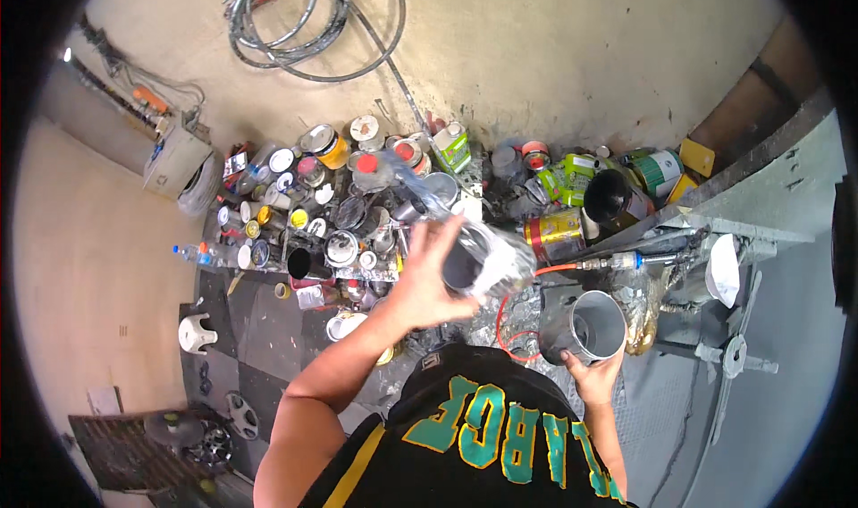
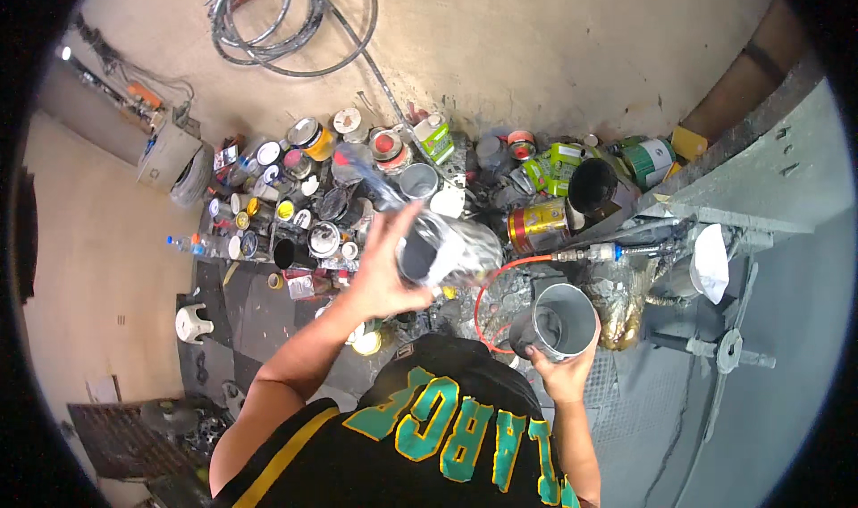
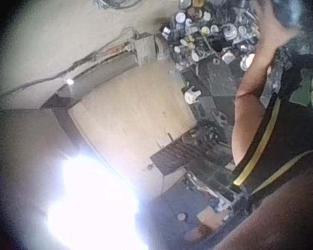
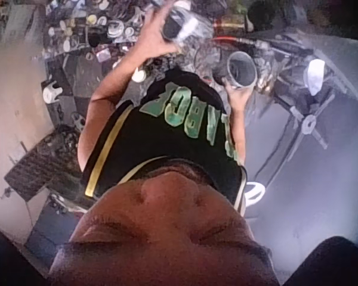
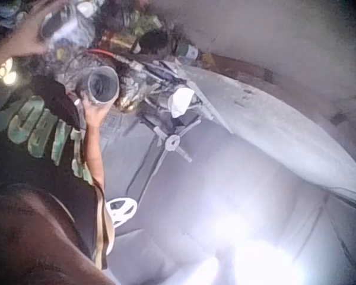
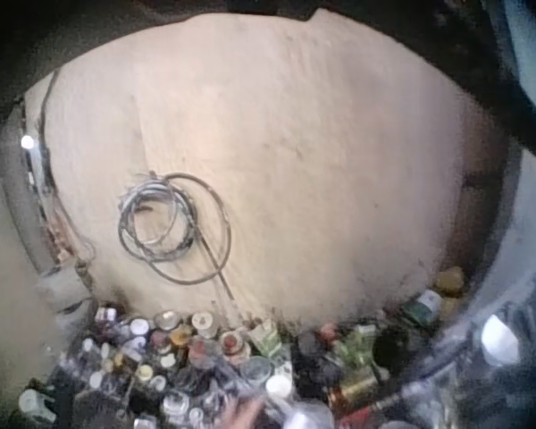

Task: The person places a wheel rim on a stand, sprays paint onto it using a spray gun while turning it by hand, pours liquid into the spray gun container, and spray paints the rim again.

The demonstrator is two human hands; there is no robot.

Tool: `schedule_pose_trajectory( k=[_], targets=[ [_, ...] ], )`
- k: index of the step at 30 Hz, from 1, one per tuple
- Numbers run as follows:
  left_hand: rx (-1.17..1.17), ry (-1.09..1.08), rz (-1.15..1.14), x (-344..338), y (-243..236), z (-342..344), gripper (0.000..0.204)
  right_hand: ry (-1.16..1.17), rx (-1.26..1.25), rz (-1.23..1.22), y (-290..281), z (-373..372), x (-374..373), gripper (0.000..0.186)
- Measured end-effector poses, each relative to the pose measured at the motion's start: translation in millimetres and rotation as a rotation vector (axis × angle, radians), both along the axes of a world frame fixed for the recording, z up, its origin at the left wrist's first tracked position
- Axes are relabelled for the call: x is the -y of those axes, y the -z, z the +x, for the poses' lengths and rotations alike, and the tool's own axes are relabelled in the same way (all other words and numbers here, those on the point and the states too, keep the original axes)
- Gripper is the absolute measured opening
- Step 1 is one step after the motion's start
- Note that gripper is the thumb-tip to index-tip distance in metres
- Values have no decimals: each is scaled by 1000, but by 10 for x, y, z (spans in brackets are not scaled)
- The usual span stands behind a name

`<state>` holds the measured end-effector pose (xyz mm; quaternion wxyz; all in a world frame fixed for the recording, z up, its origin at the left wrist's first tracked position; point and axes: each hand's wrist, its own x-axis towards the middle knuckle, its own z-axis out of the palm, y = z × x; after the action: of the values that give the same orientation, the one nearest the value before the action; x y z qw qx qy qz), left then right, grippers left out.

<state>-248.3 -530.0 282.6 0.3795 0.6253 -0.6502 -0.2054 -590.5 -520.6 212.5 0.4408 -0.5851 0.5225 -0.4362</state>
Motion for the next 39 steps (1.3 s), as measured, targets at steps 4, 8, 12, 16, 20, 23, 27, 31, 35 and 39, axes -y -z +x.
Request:
schedule_pose_trajectory(
  k=[4,8,12,16,20,23,27,31,35,39],
  targets=[
    [-90,228,153,-274,-389,-491,116,38,100,62,60,-154,58,104],
    [-75,430,118,-417,-481,-774,116,23,23,-22,71,-352,31,105],
    [-64,516,131,-371,-568,-909,116,-32,118,25,128,-456,18,106],
    [-14,710,140,-311,-597,-964,117,-67,209,6,71,-445,-12,105],
    [13,824,174,-297,-454,-1015,107,-103,89,-8,59,-438,-50,101],
    [-70,821,149,-367,-244,-1183,104,-140,214,78,-14,-302,-141,94],
    [-81,769,160,-337,-74,-1198,112,-169,124,86,225,-328,-149,89],
    [-154,751,153,-324,87,-1183,108,-146,144,37,346,-356,-24,98],
    [-148,488,128,-383,236,-980,110,-75,110,51,293,-454,16,100],
    [-62,166,50,-243,130,-630,113,-17,-4,-5,153,-477,37,99]
  ],
)
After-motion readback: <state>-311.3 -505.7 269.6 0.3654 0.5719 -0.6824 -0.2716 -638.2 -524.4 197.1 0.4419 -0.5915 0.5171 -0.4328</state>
